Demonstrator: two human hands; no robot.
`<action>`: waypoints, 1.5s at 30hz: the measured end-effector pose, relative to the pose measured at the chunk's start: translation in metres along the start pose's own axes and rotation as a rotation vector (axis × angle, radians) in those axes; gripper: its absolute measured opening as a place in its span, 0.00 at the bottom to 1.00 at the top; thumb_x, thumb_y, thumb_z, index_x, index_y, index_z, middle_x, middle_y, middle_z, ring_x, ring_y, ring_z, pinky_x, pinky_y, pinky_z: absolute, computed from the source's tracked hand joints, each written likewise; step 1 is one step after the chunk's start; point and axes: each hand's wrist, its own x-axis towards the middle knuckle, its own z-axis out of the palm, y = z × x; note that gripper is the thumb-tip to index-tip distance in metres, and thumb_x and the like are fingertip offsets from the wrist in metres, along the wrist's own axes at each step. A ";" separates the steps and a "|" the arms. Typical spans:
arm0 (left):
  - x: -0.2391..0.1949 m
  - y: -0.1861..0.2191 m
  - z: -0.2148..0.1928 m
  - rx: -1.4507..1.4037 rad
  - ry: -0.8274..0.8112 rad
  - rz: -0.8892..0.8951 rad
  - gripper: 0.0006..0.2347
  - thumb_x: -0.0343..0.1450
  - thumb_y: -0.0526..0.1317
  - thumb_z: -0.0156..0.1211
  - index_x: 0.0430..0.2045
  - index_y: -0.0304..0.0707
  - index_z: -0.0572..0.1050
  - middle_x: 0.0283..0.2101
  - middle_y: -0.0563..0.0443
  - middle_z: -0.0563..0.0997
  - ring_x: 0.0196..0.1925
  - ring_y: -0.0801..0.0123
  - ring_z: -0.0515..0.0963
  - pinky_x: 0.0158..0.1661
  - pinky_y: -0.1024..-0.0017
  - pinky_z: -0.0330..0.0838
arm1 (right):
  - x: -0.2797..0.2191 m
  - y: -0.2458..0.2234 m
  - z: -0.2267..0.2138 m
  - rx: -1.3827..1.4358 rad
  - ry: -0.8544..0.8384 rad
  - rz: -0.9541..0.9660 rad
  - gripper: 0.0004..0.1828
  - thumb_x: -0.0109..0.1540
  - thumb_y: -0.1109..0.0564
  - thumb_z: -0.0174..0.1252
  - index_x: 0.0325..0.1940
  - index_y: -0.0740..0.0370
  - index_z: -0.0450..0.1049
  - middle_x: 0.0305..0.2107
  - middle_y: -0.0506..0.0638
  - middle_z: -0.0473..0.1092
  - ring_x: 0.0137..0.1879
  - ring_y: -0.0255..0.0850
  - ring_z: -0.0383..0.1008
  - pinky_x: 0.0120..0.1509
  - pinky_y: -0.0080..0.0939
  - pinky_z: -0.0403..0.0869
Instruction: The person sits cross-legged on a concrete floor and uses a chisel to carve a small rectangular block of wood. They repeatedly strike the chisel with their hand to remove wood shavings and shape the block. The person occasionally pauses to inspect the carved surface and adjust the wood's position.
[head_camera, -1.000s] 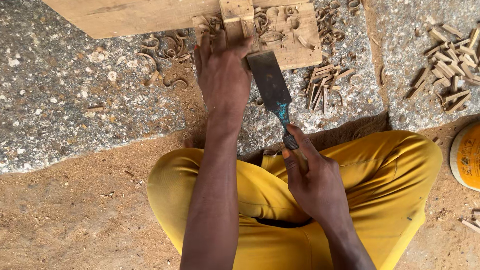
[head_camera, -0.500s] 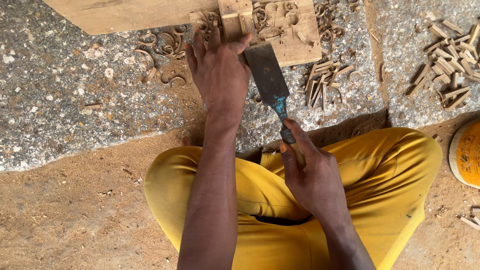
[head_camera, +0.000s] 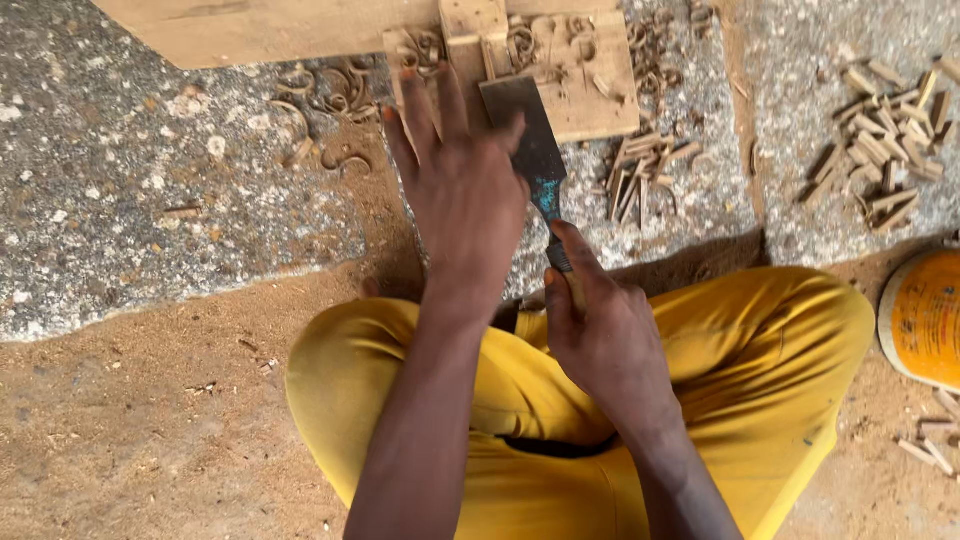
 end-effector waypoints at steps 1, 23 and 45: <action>-0.005 0.001 -0.001 0.028 -0.046 -0.001 0.21 0.67 0.31 0.59 0.50 0.66 0.80 0.73 0.36 0.60 0.77 0.38 0.47 0.72 0.37 0.38 | 0.003 -0.001 0.001 0.016 -0.029 0.063 0.26 0.66 0.58 0.56 0.69 0.62 0.66 0.15 0.63 0.70 0.18 0.56 0.73 0.29 0.58 0.70; 0.026 -0.028 0.038 -0.125 0.175 0.094 0.22 0.69 0.32 0.64 0.60 0.42 0.73 0.66 0.45 0.73 0.69 0.45 0.69 0.70 0.48 0.57 | 0.003 0.025 0.024 0.425 0.094 0.273 0.25 0.70 0.55 0.50 0.73 0.53 0.63 0.19 0.37 0.68 0.18 0.28 0.65 0.15 0.38 0.65; 0.033 -0.033 0.046 -0.200 0.234 -0.017 0.19 0.62 0.29 0.72 0.45 0.50 0.83 0.54 0.58 0.83 0.59 0.70 0.79 0.66 0.60 0.64 | 0.013 0.040 0.024 -0.120 0.141 0.018 0.26 0.67 0.54 0.60 0.70 0.51 0.70 0.16 0.48 0.68 0.15 0.39 0.65 0.19 0.46 0.64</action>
